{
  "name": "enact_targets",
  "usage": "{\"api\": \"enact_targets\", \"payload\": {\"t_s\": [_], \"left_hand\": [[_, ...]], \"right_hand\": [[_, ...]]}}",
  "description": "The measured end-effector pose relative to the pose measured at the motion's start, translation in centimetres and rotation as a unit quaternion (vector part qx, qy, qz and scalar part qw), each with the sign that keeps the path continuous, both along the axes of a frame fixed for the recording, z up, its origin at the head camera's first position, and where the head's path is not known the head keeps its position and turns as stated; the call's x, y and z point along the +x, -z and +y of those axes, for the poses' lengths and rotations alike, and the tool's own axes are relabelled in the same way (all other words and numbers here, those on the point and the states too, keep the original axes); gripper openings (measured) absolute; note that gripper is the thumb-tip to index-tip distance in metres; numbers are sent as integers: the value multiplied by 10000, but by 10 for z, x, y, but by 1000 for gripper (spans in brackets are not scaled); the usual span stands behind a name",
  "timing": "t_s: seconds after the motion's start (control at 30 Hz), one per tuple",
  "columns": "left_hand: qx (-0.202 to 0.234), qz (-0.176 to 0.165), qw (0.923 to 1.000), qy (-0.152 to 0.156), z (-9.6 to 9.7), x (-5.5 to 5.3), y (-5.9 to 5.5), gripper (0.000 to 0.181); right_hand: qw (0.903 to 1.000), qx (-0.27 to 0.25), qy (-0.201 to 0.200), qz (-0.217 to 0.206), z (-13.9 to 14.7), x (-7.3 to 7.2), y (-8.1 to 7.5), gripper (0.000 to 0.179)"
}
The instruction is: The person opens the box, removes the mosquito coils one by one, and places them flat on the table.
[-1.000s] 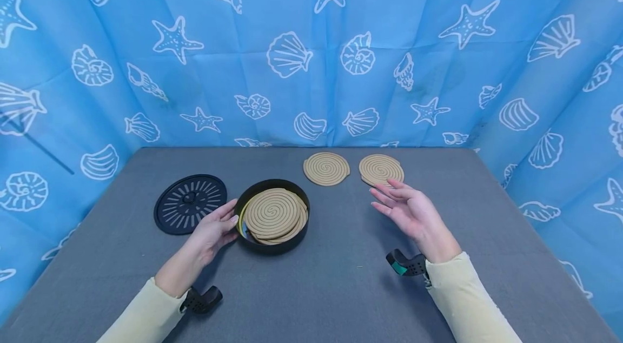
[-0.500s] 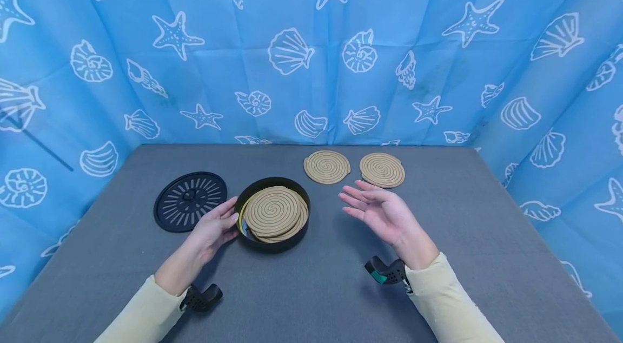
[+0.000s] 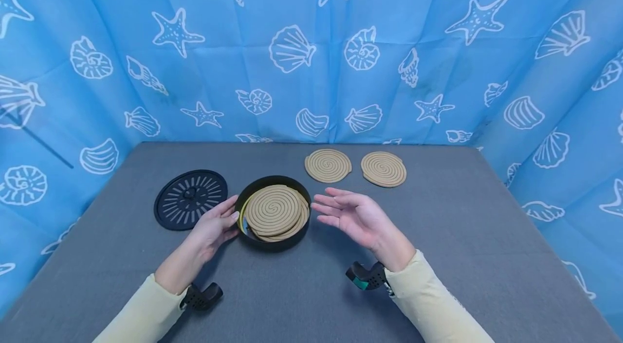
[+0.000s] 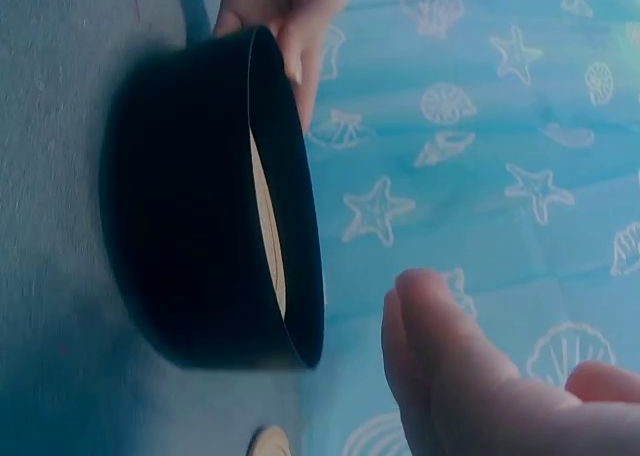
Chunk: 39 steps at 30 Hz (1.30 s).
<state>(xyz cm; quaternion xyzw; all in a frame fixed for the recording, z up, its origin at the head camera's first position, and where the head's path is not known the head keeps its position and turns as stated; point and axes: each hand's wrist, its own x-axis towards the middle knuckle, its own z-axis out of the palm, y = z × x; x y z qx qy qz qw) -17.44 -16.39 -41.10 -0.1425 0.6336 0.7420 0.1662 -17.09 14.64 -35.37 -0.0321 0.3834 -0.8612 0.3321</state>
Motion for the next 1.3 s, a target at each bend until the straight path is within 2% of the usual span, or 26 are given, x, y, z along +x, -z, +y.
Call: {"api": "enact_targets", "payload": {"t_s": [0.1,0.4,0.67,0.77,1.3], "left_hand": [[1,-5,10000,-2,0,0,-1,49],[-8,-54,10000,-16,0,-1,-1,49],[-30,41,10000,-20,0,1,0,50],[-16,51,10000,-1,0,1,0,50],[-72,78,9999,-97,3,-1,2,51]], "right_hand": [[9999,86,-136,16,-8,-2,2,58],[9989,178,-252,-364,-28,-9,5,57],[9940,1002,-181,-407,-46,-15,-3,63],[9922,1153,-115,-458,-50,-17,-5,65],[9899,1263,-359,-536,-52,-23,1,63]]}}
